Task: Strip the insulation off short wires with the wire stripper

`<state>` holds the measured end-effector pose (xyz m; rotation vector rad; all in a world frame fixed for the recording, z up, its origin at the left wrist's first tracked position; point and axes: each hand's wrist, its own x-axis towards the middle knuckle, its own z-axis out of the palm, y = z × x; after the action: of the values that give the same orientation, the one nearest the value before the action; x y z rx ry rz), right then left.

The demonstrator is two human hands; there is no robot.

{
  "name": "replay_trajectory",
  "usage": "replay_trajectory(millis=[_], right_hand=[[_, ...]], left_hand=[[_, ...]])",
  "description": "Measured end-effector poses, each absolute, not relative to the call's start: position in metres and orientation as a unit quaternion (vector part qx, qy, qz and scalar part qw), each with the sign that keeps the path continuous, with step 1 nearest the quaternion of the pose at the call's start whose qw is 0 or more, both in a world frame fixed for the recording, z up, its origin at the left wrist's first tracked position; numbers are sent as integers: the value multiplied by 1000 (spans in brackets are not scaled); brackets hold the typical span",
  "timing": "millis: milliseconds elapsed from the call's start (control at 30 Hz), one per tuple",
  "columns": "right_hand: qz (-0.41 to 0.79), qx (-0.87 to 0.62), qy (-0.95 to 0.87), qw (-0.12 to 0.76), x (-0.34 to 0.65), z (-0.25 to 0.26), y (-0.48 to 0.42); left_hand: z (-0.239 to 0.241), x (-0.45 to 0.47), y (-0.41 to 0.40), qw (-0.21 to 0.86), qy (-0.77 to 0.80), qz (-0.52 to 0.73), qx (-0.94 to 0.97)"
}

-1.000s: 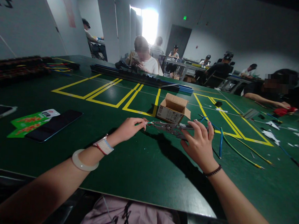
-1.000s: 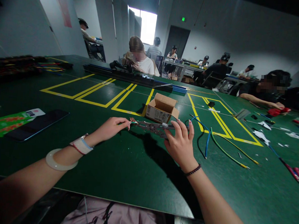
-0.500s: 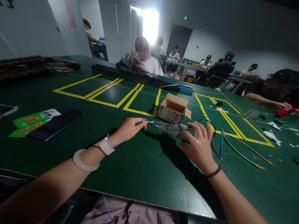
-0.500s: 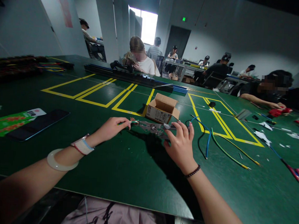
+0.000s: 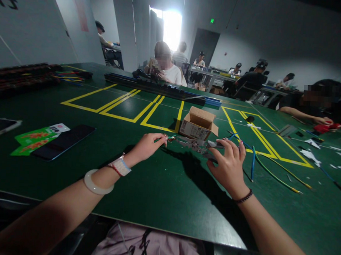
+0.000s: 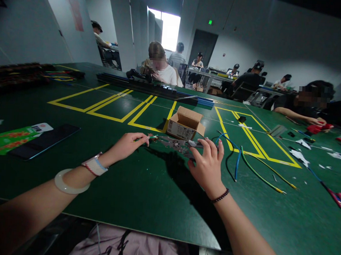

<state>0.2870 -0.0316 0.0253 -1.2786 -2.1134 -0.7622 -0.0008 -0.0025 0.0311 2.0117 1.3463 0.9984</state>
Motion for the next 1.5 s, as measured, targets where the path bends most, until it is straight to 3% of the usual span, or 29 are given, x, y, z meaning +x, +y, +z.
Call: replay_trajectory(millis=[900,1500], right_hand=[[-282,-455,-810,238,287,23,-30],[-314,-418,-811,262,285,26,-35]], left_hand=[[26,0,-3,267,493,312,767],[27,0,-1,255,494,331,763]])
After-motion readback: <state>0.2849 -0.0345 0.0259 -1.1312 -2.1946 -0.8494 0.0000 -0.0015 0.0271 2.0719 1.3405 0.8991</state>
